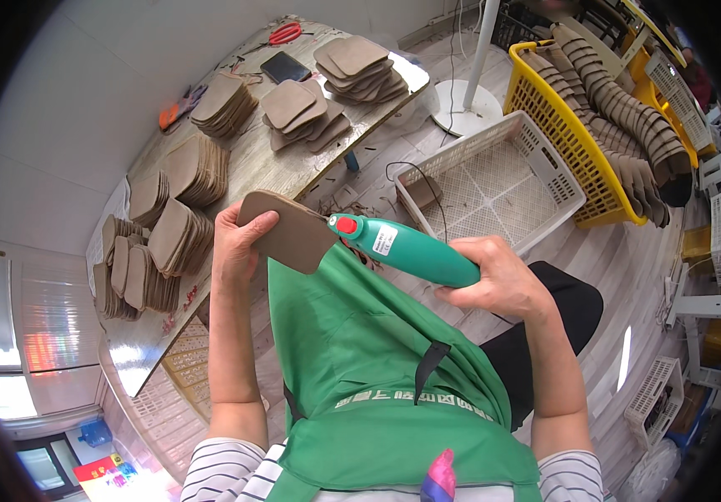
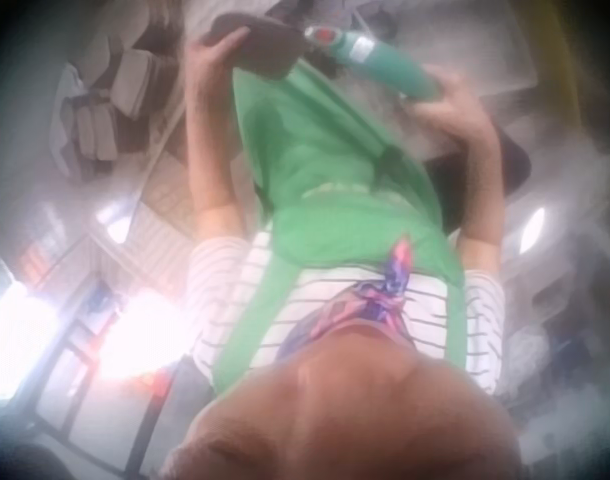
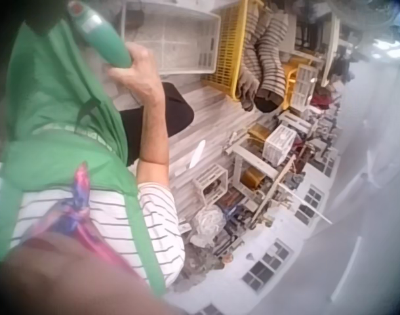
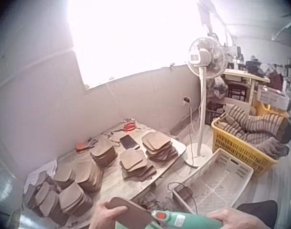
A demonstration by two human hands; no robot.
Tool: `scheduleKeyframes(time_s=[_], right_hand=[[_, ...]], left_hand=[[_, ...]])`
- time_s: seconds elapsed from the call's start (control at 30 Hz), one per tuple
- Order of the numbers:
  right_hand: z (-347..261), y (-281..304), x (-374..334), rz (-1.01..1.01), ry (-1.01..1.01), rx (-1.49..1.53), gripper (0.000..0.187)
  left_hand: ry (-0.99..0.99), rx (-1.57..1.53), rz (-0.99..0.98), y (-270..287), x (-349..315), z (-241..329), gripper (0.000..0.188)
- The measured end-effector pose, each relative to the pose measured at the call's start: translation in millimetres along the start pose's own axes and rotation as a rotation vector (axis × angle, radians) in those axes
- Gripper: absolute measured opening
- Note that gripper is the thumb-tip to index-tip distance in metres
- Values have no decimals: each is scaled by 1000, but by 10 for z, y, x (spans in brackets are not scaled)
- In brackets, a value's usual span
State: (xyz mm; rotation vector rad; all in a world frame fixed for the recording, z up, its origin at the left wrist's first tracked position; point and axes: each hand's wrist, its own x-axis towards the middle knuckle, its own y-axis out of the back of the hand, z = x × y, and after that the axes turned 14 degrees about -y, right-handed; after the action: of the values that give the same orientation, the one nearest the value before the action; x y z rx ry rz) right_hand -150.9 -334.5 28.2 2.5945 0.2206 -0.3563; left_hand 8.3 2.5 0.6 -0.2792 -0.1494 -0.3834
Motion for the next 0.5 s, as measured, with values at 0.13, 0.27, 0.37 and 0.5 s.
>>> scheduleKeyframes(time_s=[0.13, 0.27, 0.37, 0.5], right_hand=[[-51, -29, 26, 3, 6, 33, 29], [-79, -53, 68, 5, 3, 51, 29], [-105, -37, 116, -22, 5, 84, 29], [-122, 17, 186, -35, 22, 35, 27]], left_hand=[[31, -26, -71, -53, 23, 28, 23], [57, -36, -96, -148, 4, -19, 24], [101, -29, -145, -186, 12, -31, 26], [151, -21, -318, -215, 95, -68, 18]])
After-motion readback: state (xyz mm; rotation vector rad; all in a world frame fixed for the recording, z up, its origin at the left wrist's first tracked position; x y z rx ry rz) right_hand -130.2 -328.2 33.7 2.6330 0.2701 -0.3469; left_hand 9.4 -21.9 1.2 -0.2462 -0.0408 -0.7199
